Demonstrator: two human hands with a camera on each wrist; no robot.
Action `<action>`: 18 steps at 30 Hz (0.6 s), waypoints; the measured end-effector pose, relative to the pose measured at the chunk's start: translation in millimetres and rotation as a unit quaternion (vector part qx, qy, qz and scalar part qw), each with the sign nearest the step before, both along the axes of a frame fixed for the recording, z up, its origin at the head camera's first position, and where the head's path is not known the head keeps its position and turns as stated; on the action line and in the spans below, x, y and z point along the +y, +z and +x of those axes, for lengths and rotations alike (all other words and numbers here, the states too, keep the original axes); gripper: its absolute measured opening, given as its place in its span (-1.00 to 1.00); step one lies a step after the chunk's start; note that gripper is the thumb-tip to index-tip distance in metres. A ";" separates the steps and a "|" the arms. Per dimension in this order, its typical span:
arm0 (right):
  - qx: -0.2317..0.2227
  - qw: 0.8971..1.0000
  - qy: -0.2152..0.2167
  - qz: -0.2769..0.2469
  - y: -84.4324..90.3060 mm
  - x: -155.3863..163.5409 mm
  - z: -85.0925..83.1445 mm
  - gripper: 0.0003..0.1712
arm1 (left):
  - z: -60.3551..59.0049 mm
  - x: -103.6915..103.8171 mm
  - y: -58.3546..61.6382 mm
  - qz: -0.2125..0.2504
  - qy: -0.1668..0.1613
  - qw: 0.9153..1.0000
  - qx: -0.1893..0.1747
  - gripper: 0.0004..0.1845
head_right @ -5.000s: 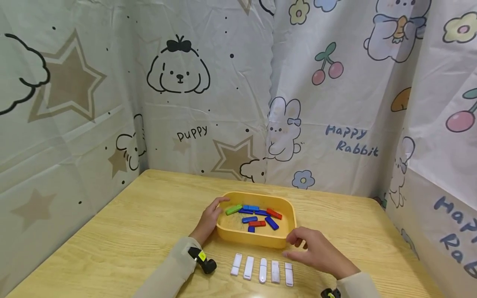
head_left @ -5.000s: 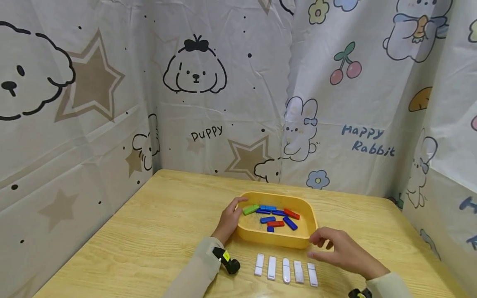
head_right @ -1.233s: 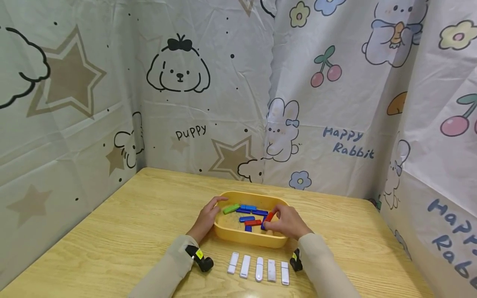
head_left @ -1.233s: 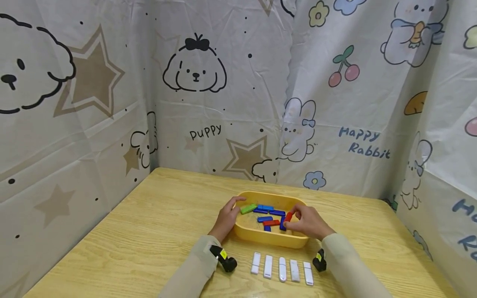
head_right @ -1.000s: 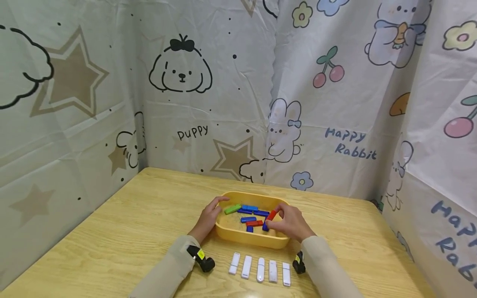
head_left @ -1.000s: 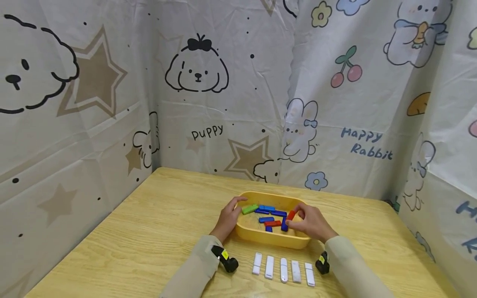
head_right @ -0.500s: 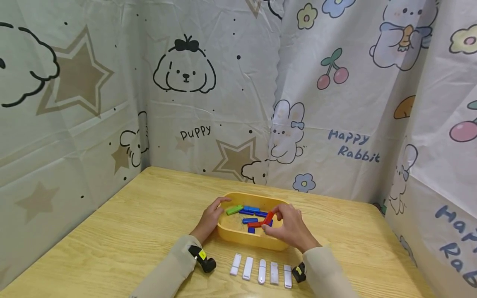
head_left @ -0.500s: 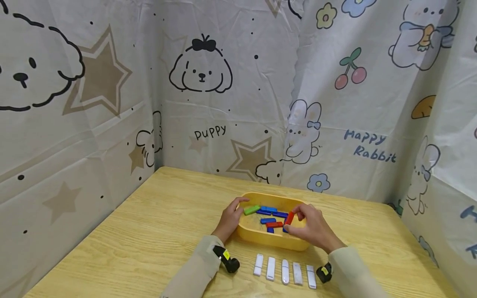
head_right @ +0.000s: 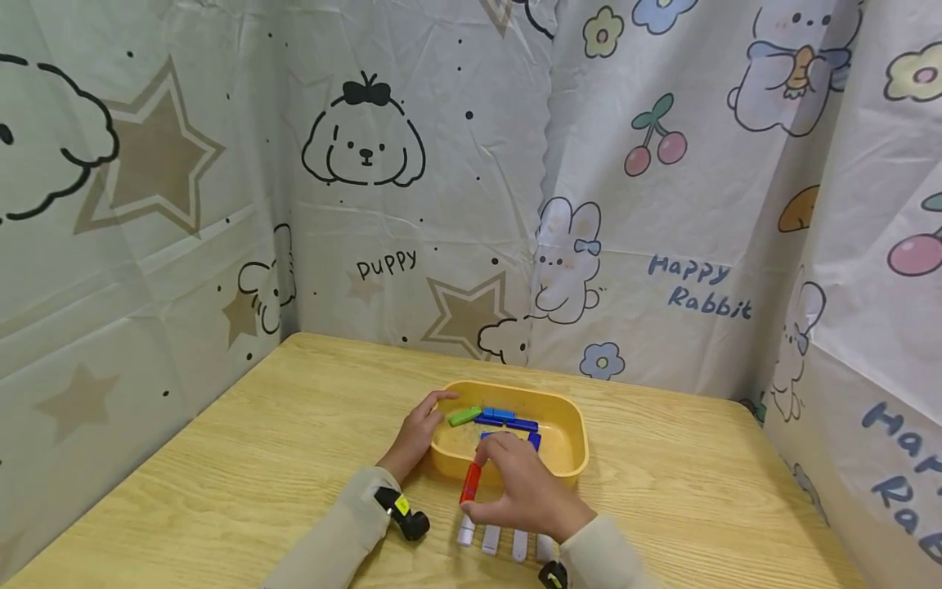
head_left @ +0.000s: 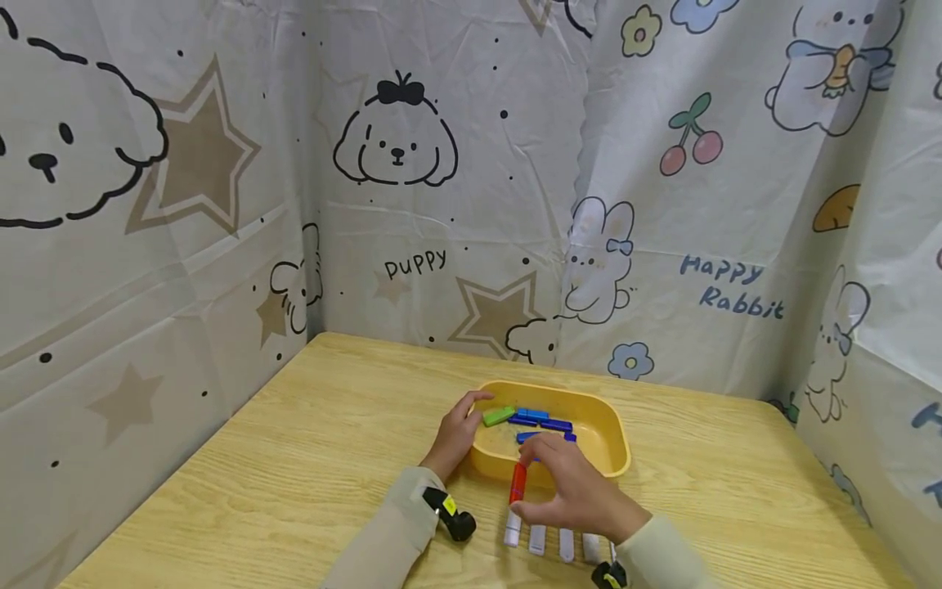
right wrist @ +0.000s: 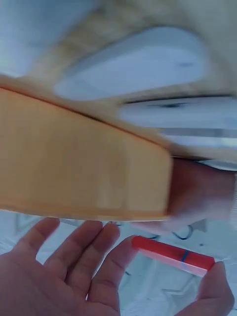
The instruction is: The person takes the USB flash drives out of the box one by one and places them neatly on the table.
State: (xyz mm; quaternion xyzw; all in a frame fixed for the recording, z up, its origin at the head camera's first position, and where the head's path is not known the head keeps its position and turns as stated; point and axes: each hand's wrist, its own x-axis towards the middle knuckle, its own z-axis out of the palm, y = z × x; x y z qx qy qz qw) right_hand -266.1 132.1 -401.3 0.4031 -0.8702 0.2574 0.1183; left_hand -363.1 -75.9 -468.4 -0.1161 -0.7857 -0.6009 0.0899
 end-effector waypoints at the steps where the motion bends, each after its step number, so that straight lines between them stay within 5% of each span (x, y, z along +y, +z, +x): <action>1: 0.015 1.000 0.009 0.001 -1.0 -3.4 2.5 -0.51 | 0.3 -0.1 0.2 -0.001 0.000 1.000 0.002 -0.63; 6: 0.025 0.999 0.022 0.025 -2.5 -18.3 14.1 -0.50 | 0.0 -0.2 0.5 0.001 -0.001 1.000 -0.004 -0.63; 18: -0.072 0.985 -0.046 0.153 -11.0 -35.3 17.4 -0.42 | 1.2 0.2 3.3 0.012 -0.008 0.999 -0.033 -0.62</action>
